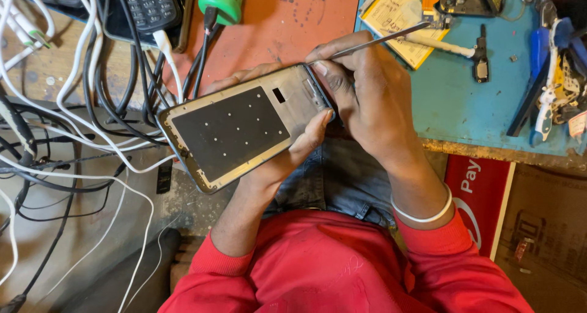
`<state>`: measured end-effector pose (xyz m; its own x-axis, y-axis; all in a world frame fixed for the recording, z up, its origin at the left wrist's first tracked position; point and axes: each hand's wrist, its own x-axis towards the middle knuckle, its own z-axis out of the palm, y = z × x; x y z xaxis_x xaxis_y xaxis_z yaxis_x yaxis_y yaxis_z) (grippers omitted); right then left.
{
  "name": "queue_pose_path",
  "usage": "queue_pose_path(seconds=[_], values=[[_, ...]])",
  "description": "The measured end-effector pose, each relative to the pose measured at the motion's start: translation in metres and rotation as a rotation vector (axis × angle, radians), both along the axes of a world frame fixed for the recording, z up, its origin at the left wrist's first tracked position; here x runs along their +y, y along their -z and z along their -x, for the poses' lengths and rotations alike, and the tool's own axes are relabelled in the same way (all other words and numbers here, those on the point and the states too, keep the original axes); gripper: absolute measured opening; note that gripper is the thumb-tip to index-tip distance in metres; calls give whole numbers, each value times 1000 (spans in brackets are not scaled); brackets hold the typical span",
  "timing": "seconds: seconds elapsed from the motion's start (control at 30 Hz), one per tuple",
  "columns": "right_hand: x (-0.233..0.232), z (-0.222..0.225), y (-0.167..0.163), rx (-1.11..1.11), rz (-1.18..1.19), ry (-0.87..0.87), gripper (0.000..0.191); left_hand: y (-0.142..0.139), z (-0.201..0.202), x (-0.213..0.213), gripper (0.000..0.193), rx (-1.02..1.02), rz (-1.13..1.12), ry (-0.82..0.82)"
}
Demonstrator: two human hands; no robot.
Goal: The person holds a disassembled smartphone frame and uses a small tool to scrape old adhesive and residue from its edges and inner surface. They rotate the frame to reach different sides, briefly use a brush, and continue scraping along the frame edges with a thin metal tool.
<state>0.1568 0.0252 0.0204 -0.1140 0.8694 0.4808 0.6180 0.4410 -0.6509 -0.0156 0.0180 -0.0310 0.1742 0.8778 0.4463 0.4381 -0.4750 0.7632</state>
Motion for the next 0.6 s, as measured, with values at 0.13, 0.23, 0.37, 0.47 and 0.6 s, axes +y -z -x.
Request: queue_pose_path(seconds=[0.13, 0.23, 0.37, 0.47, 0.6], values=[[-11, -2, 1, 0, -21, -26, 14, 0, 0, -2, 71, 10, -8, 11], [-17, -2, -1, -3, -25, -9, 16, -2, 1, -2, 71, 78, -45, -2], [-17, 1, -5, -99, -28, 27, 17, -3, 1, 1, 73, 68, -55, 7], [-5, 5, -3, -67, -36, 19, 16, -2, 2, 2, 74, 24, -84, 33], [7, 5, 1, 231, 106, -54, 11, 1, -1, -3, 74, -150, 31, 85]])
